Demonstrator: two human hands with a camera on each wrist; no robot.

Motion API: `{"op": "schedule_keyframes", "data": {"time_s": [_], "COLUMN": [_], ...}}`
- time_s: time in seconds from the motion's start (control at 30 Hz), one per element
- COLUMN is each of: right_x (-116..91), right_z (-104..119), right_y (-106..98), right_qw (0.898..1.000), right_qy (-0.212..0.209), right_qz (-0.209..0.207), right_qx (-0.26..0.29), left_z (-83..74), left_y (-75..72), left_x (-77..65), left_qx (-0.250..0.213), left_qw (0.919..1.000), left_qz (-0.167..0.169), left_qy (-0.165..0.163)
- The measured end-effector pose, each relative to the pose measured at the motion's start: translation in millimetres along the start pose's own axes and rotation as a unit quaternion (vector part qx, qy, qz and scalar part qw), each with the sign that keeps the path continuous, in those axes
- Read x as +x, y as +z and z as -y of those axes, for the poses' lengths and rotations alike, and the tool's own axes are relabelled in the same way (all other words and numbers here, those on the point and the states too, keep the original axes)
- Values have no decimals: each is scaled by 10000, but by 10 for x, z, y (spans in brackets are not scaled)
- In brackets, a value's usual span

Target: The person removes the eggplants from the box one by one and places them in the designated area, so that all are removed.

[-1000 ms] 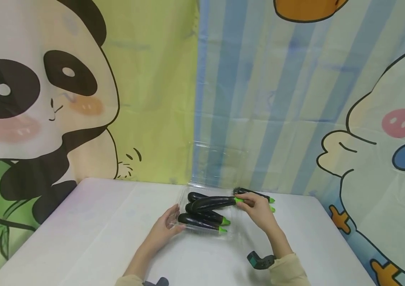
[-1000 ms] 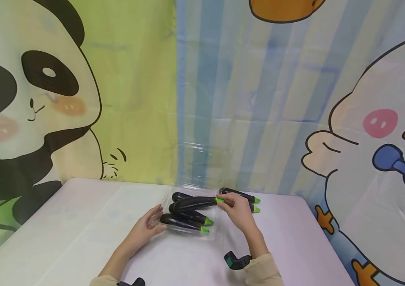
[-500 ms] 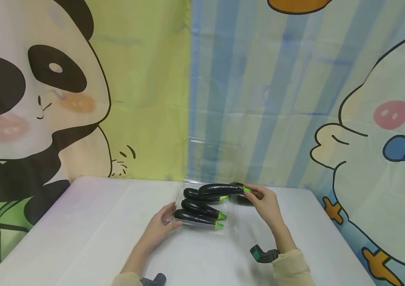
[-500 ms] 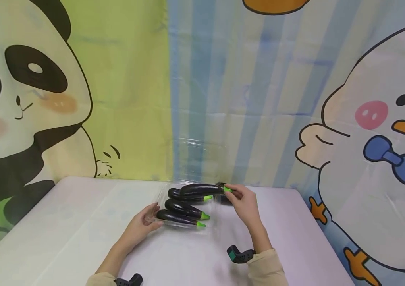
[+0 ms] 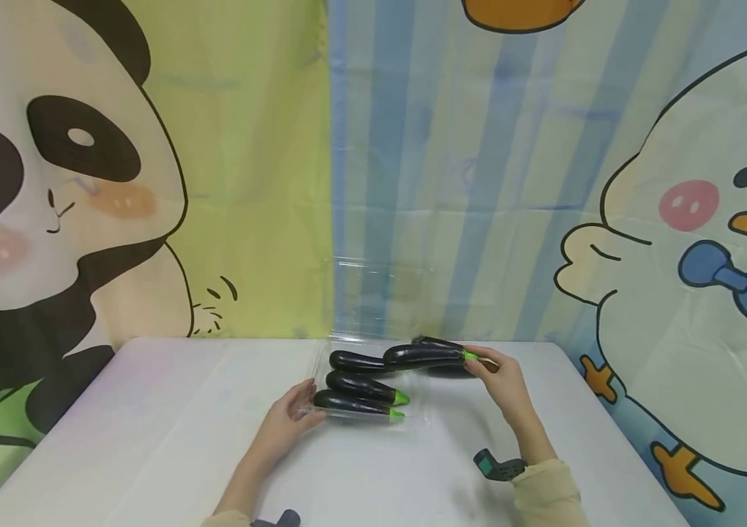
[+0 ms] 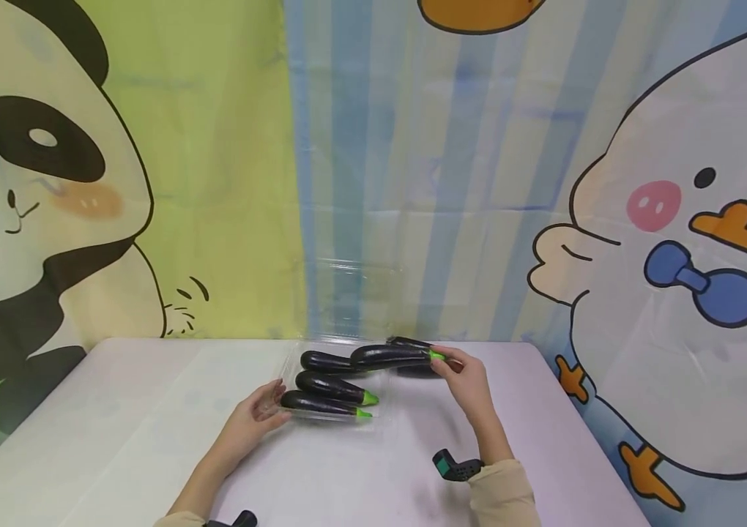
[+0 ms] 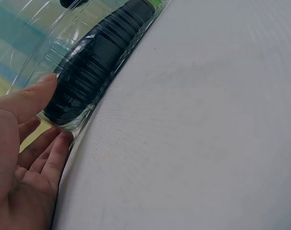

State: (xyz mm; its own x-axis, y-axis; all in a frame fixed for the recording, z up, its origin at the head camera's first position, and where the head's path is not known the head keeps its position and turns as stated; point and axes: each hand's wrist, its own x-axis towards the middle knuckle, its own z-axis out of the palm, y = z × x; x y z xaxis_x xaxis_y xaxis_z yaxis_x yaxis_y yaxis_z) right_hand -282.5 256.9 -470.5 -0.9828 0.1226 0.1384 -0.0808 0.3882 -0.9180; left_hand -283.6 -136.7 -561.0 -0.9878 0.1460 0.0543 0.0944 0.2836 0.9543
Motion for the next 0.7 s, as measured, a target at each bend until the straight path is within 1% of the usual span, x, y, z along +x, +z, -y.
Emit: {"op": "schedule_keyframes", "data": {"time_s": [0.13,0.2,0.33,0.43,0.53,0.57,0.7], "right_x": [60,88,128,144,146,144,143], "right_z": [-118,-179,-291,-366,-427,-443,-506], "right_y": [-76,-102,-155,-199,-230,-233,-222], "right_qw": [9991,9978,9951,9922,9889,9881,9861], "right_qy": [278,394,479,549,621,654,697], "right_qz": [-150,-168,-131,-136,-131,-136,-172], "right_qx": [298,507,851,1108,1345,1384,1497], "left_z": [-33,-51,-68,-81,-94,-138,-130], "left_y": [34,39,33,23,13,6,10], "left_x": [0,7,31,40,22,-5,-42], "left_qx": [-84,-63,-62,-352,-577,-627,-571], "left_qw": [9999,9999,10000,9992,9975,9972,9975], "left_qz": [-14,-42,-55,-42,-6,16,42], "left_qy": [111,109,48,177,399,407,408]}}
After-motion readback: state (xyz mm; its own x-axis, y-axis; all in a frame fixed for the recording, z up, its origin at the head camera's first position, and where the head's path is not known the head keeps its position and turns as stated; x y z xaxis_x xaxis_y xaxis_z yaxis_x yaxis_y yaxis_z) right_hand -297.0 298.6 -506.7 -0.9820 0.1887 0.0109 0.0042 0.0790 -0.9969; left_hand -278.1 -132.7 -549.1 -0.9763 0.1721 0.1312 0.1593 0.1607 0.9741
